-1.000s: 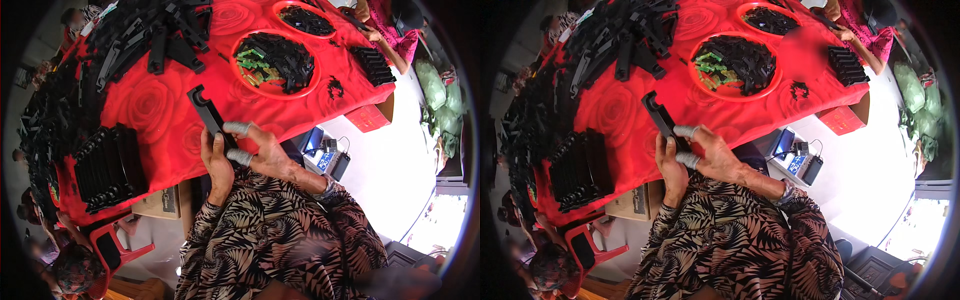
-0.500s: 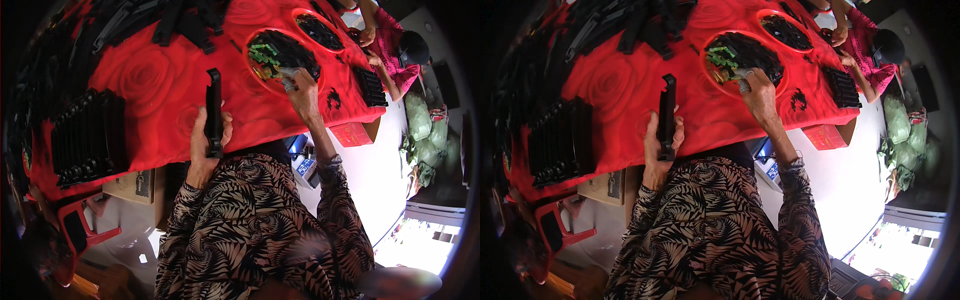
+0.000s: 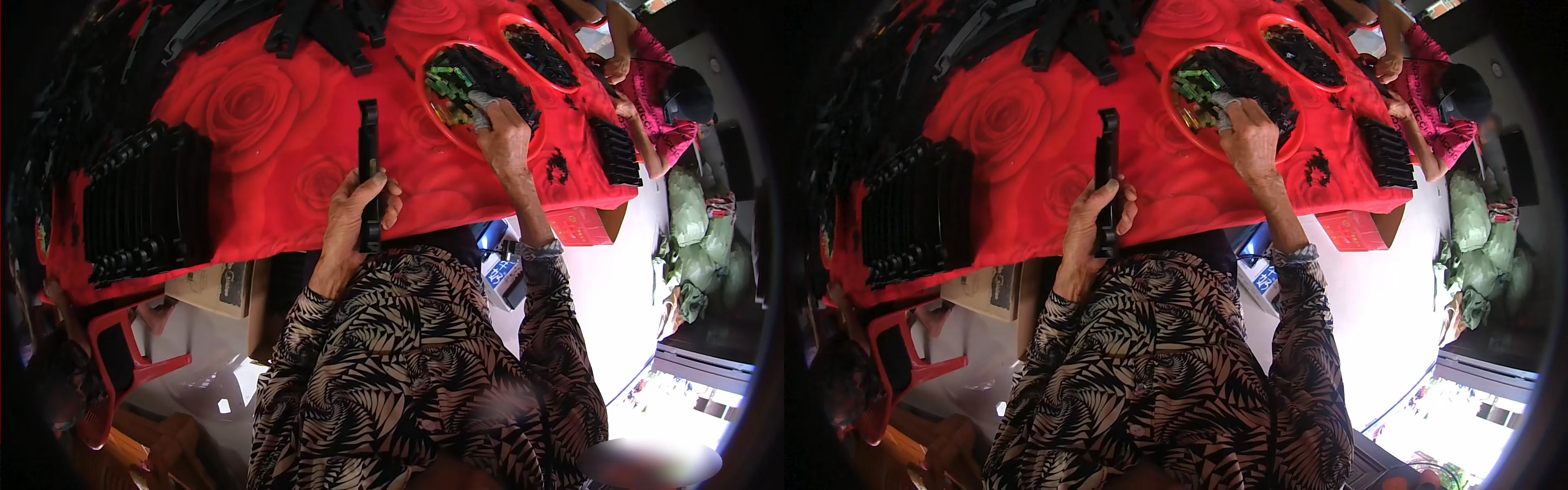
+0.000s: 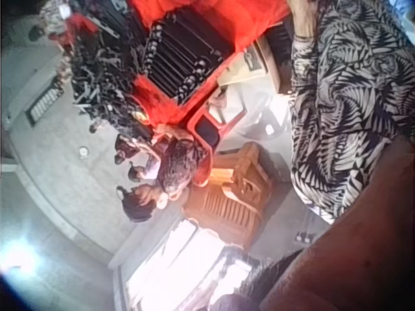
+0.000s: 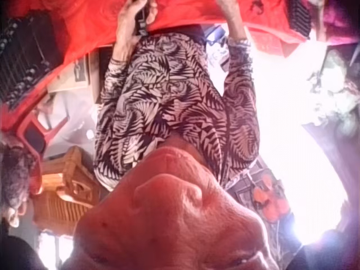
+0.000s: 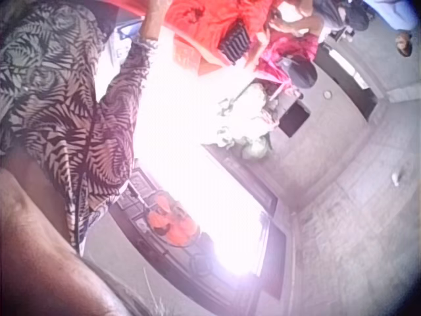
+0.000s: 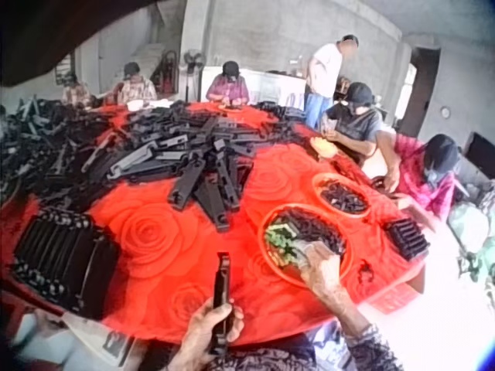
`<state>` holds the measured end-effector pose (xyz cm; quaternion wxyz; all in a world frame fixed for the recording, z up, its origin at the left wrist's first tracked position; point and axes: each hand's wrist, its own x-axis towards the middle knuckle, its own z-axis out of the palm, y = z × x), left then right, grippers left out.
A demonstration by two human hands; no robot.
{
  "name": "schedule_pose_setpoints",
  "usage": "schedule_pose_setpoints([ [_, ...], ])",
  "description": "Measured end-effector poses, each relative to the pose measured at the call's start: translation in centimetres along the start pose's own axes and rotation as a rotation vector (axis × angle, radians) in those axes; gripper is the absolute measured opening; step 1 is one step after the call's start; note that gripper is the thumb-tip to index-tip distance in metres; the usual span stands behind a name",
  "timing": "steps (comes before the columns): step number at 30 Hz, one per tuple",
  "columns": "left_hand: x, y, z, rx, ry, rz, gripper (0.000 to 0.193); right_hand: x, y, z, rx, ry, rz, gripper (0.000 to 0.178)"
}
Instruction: The recorder is assembling small plastic components, wiping them with a cloth and inserting internal parts, while seated at a table with several other workers.
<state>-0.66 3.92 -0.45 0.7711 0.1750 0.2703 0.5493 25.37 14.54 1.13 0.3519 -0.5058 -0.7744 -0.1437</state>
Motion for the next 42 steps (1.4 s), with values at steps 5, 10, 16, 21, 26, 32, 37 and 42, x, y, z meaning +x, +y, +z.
schedule_pose_setpoints([
  [5,-0.2,0.3,0.4,0.111,0.010,0.000,0.026,-1.1,0.3,0.0,0.503,0.129,0.409,0.034],
  [10,0.1,1.5,0.0,0.112,-0.053,-0.132,0.048,-1.0,-4.8,-4.2,1.243,0.035,0.724,0.038],
  [16,0.0,2.1,0.9,0.191,-0.030,-0.100,0.052,-1.8,-7.9,-4.5,1.342,-0.195,0.619,0.032],
  [21,-1.1,1.9,0.7,0.285,0.027,-0.024,0.053,-2.5,-8.4,-3.9,1.336,-0.271,0.657,0.033],
  [26,-2.2,2.8,1.2,0.658,0.093,-0.065,0.052,-4.2,-10.5,-3.0,1.075,-0.446,0.652,0.036],
  [32,-2.3,4.6,0.5,1.113,0.030,0.053,0.041,-4.2,-11.5,-2.6,0.580,-0.367,0.452,0.038],
  [37,0.0,6.3,-0.9,1.536,-0.227,0.413,0.036,-3.4,-12.2,-4.5,0.434,-0.115,0.210,0.040],
  [42,0.9,6.9,-1.7,1.563,-0.320,0.466,0.026,-2.7,-13.2,-3.6,0.552,-0.190,-0.089,0.044],
])
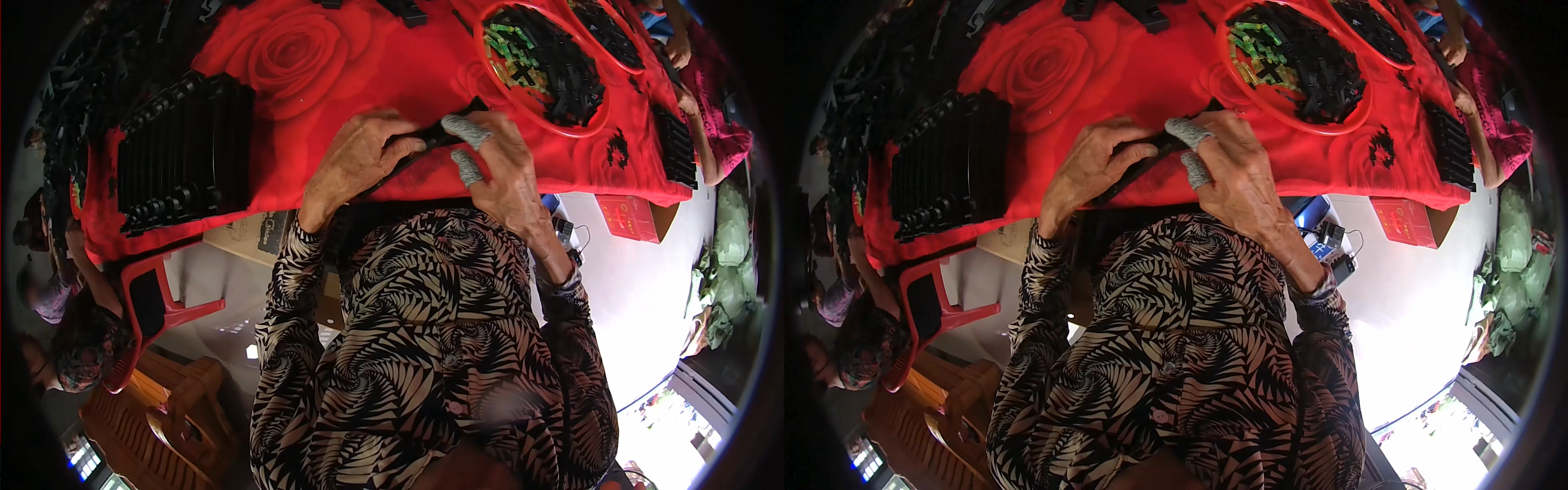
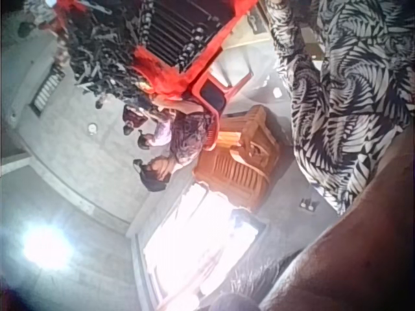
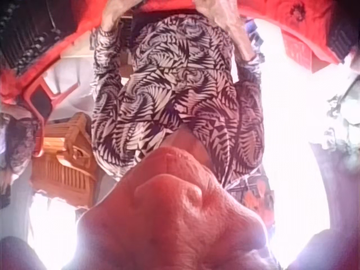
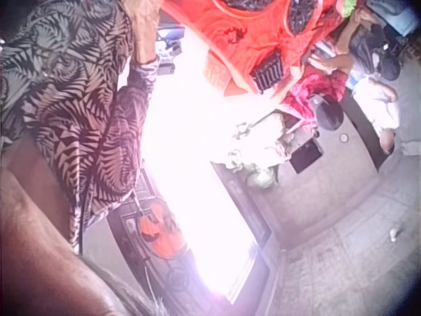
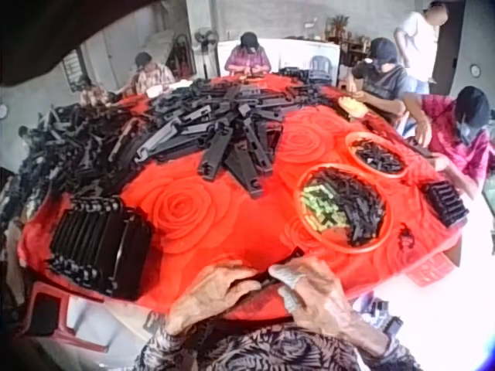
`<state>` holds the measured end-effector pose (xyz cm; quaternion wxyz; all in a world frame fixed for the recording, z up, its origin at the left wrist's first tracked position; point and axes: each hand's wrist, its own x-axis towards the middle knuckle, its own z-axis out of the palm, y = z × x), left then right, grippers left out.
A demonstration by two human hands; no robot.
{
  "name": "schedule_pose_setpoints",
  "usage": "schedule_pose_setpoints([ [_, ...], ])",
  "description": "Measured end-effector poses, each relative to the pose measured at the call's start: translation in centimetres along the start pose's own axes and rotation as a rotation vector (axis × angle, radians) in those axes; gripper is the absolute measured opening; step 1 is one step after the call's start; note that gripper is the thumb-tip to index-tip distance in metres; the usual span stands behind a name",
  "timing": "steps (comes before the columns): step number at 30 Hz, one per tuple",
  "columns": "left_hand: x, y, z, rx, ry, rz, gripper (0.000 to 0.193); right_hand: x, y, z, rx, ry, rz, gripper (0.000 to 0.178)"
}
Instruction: The recorder is assembling small plastic components, wiping them with a cloth and inserting internal parts, while seated at a table with several other workers.
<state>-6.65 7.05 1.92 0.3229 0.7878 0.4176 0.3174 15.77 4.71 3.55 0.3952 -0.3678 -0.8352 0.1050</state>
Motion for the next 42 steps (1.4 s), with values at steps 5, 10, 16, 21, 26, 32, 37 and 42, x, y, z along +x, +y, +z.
schedule_pose_setpoints([
  [5,-1.5,1.5,0.3,0.086,0.226,-0.095,0.028,0.3,0.5,1.3,0.010,-0.080,-0.039,0.046],
  [10,-5.5,2.9,2.2,0.264,0.365,-0.181,0.055,1.1,0.3,1.3,0.036,-0.119,-0.105,0.050],
  [16,-6.8,1.6,5.0,0.211,0.493,-0.069,0.060,1.5,0.2,1.6,0.048,-0.375,-0.153,0.053],
  [21,-6.8,1.4,5.4,0.144,0.518,-0.099,0.059,1.7,-0.4,1.4,0.017,-0.392,-0.137,0.052],
  [26,-6.7,1.4,5.5,0.151,0.545,-0.074,0.058,2.1,-1.3,1.1,-0.080,-0.488,-0.170,0.047],
  [32,-6.7,1.4,5.7,0.166,0.572,-0.053,0.057,2.1,-1.2,1.3,-0.232,-0.524,-0.176,0.055],
  [37,-7.0,1.2,6.1,0.196,0.584,-0.063,0.059,0.8,-0.7,-0.2,0.159,-0.182,0.068,0.051],
  [42,-6.5,1.5,6.4,0.162,0.626,-0.101,0.056,-2.6,2.2,-0.7,0.218,-0.045,0.516,0.042],
])
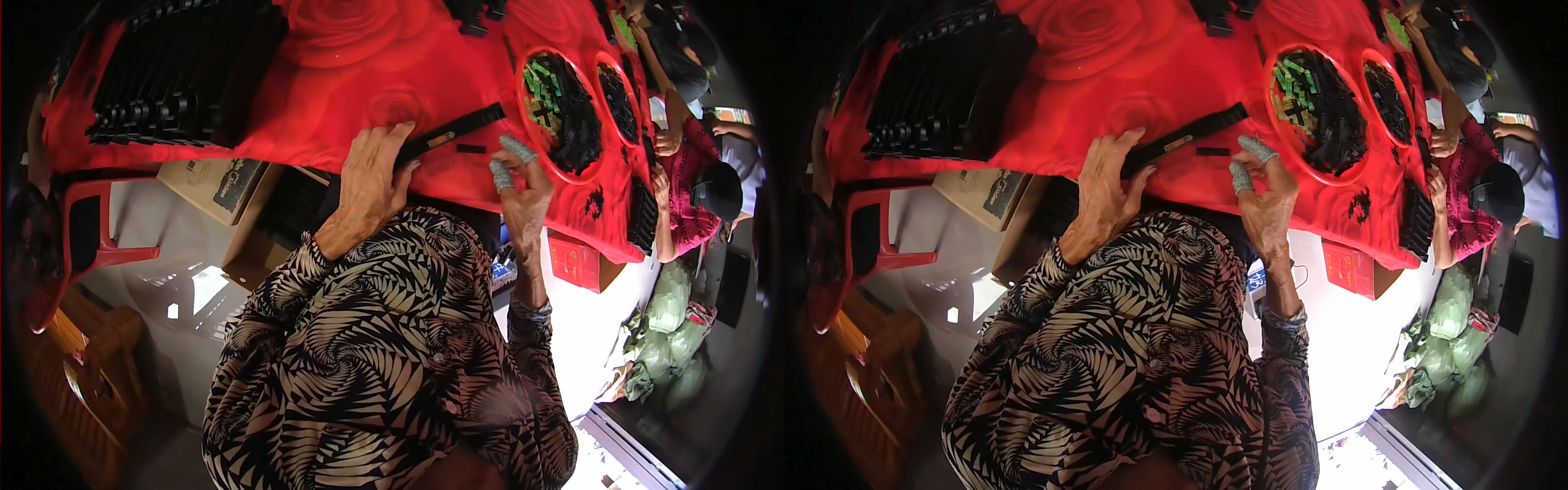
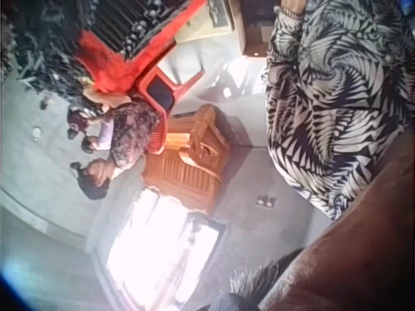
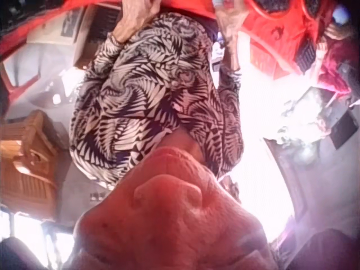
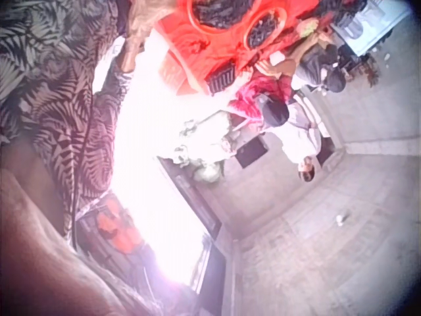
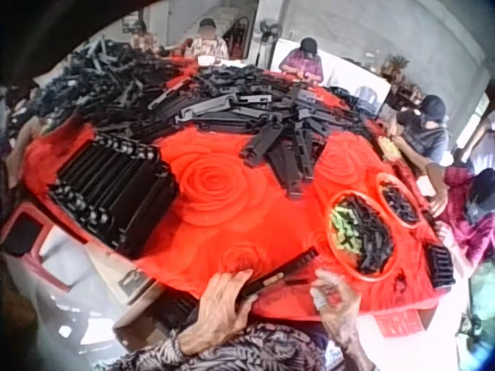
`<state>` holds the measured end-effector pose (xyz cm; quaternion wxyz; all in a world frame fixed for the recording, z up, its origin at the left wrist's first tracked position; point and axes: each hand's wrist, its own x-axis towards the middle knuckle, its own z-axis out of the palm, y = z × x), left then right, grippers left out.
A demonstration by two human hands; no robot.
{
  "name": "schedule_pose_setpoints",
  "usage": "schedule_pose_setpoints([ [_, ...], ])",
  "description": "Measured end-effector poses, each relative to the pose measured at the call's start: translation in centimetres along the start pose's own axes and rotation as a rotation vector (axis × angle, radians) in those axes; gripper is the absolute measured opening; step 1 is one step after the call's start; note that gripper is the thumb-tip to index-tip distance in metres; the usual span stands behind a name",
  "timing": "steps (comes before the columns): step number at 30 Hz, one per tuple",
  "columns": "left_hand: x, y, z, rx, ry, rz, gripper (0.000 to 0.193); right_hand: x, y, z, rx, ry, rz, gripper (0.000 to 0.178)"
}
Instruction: The recorder is assembling small plastic components, wiping them with a cloth and inserting internal parts, while seated at a table with several other workers.
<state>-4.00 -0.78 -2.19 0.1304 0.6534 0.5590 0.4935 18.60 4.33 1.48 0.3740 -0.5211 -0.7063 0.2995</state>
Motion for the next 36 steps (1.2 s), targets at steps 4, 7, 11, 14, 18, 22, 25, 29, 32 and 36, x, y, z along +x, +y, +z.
schedule_pose_setpoints([
  [4,0.2,0.2,0.2,-0.005,0.055,-0.022,0.056,-0.1,-0.1,0.7,-0.036,0.023,-0.102,0.046],
  [7,0.3,0.3,0.2,0.036,0.043,-0.017,0.055,0.8,-0.8,1.0,-0.139,-0.002,-0.147,0.047],
  [11,0.3,0.4,0.3,0.051,0.028,-0.050,0.052,1.4,0.1,1.4,-0.217,-0.062,-0.191,0.049],
  [14,0.4,0.4,0.2,0.060,0.031,-0.057,0.049,1.7,0.0,1.3,-0.219,-0.096,-0.191,0.047],
  [18,0.3,0.3,0.3,0.059,-0.004,-0.081,0.052,1.7,-0.2,1.3,-0.149,-0.149,-0.101,0.045],
  [22,0.7,0.4,0.4,0.048,0.000,-0.035,0.051,1.8,-0.2,0.9,-0.151,-0.143,-0.175,0.044],
  [25,0.7,0.6,0.5,0.056,-0.026,-0.042,0.051,1.4,0.1,0.7,-0.189,-0.172,-0.210,0.049],
  [29,0.7,1.3,1.2,0.079,-0.027,-0.037,0.046,0.3,0.8,0.3,0.104,-0.071,-0.056,0.049],
  [32,0.9,1.7,1.8,0.063,-0.070,-0.016,0.048,-0.1,-0.4,-0.8,0.353,-0.054,0.152,0.049],
  [36,1.4,2.7,1.9,0.022,-0.139,-0.027,0.053,-0.4,-0.5,-1.2,0.742,-0.075,0.247,0.047],
])
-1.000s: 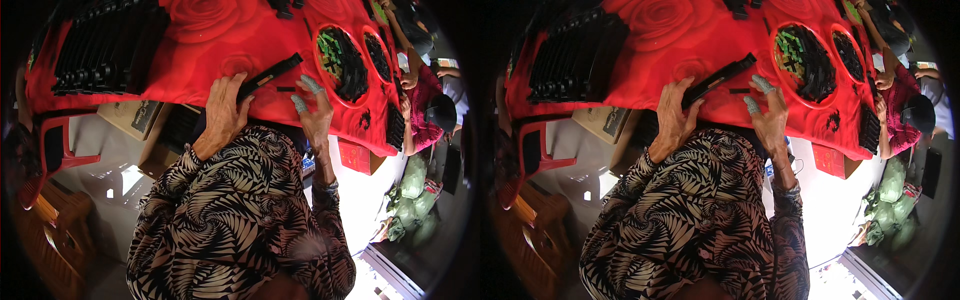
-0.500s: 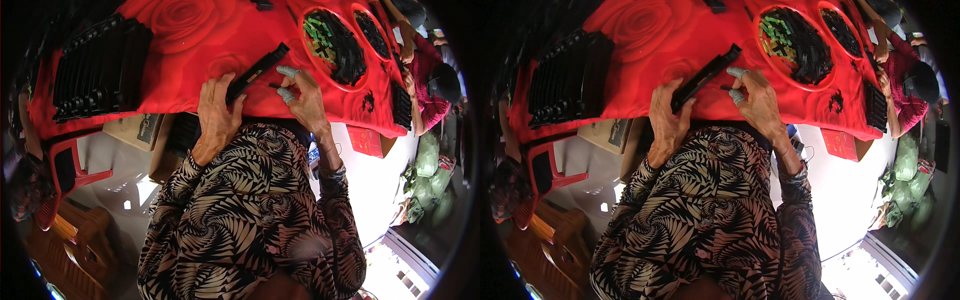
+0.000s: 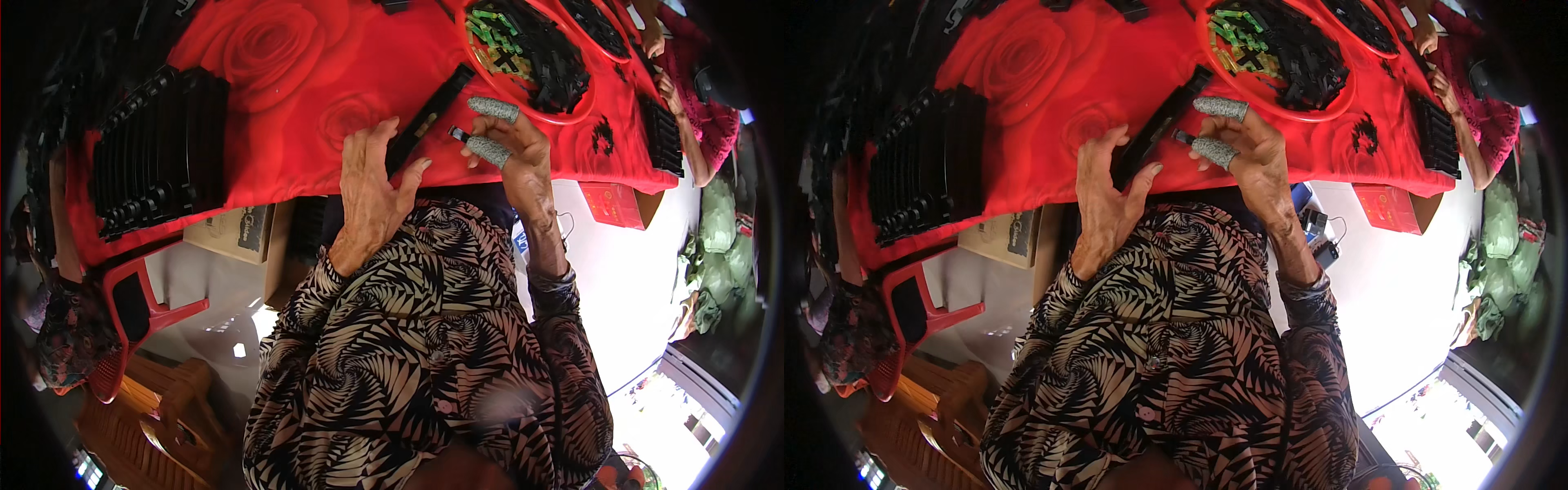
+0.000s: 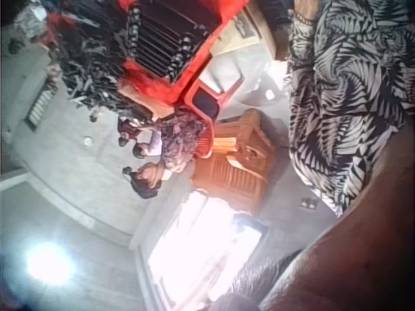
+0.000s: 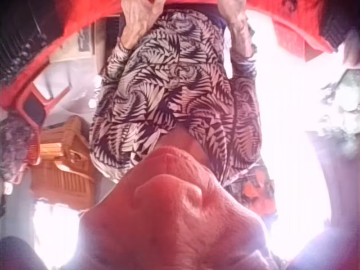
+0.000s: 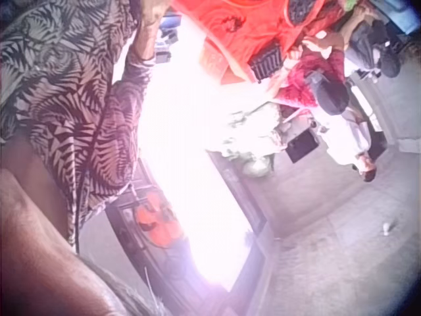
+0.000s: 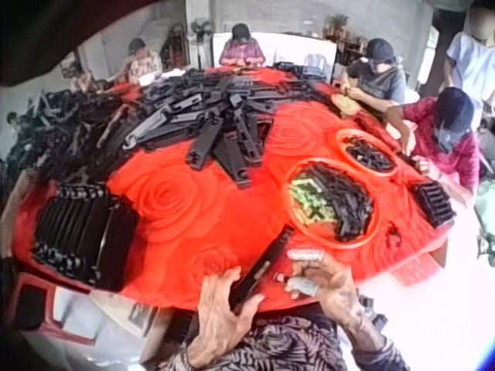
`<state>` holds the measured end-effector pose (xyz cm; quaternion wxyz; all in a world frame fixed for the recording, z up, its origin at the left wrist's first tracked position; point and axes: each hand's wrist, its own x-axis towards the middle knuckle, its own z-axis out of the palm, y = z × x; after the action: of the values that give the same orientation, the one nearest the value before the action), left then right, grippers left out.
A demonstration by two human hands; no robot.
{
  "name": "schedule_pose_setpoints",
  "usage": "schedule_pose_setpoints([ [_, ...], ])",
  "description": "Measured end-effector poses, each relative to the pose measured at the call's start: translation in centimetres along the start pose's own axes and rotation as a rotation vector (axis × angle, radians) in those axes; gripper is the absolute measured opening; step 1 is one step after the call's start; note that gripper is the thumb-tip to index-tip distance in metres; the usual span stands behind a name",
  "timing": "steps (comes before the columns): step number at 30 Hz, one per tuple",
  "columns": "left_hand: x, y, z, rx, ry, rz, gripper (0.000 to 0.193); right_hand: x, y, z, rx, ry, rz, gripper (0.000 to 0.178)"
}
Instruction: The recorder is assembling small plastic components, wiping them with a cloth and inserting internal parts, while seated at a table with several other workers.
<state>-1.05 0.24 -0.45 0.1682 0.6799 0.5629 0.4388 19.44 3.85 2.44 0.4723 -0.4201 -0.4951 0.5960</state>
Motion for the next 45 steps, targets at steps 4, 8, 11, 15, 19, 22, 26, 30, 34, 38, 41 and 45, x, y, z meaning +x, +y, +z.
schedule_pose_setpoints([
  [4,0.0,0.8,-1.0,-0.138,0.101,0.036,0.042,-0.5,-0.8,0.9,0.034,0.021,-0.064,0.049],
  [8,-0.3,1.8,-2.4,-0.663,-0.040,-0.355,0.024,-0.8,-1.6,2.1,-0.230,-0.060,-0.282,0.048],
  [11,0.8,2.4,-4.1,-0.929,-0.191,-0.569,0.025,-0.7,-2.4,2.7,-0.436,-0.106,-0.411,0.049],
  [15,1.1,2.4,-4.0,-0.975,-0.216,-0.630,0.024,-0.7,-2.7,3.6,-0.566,-0.168,-0.451,0.049],
  [19,0.9,1.6,-3.6,-0.912,-0.204,-0.536,0.017,0.0,-2.2,4.1,-0.579,-0.193,-0.489,0.049],
  [22,1.0,1.4,-3.6,-0.923,-0.244,-0.520,0.013,0.0,-1.8,4.4,-0.571,-0.187,-0.511,0.051],
  [26,0.6,1.3,-3.5,-0.908,-0.166,-0.532,0.011,-0.2,-1.7,4.5,-0.443,-0.090,-0.407,0.055],
  [30,0.6,1.3,-3.2,-0.803,-0.111,-0.549,0.011,0.2,-0.3,3.8,-0.396,-0.014,-0.395,0.049],
  [34,0.4,1.1,-2.6,-0.795,-0.098,-0.437,0.011,0.0,-0.5,3.9,-0.384,-0.036,-0.383,0.048],
  [38,0.1,-0.1,-2.4,-0.677,-0.105,-0.251,0.011,-0.7,-1.1,3.9,-0.450,-0.075,-0.393,0.046],
  [41,0.0,0.5,-3.0,-0.599,-0.164,-0.221,0.013,-1.3,-0.7,4.0,-0.353,-0.059,-0.282,0.045],
  [45,0.3,0.8,-3.1,-0.573,-0.166,-0.206,0.012,-1.2,-1.0,3.8,-0.494,-0.083,-0.392,0.046],
])
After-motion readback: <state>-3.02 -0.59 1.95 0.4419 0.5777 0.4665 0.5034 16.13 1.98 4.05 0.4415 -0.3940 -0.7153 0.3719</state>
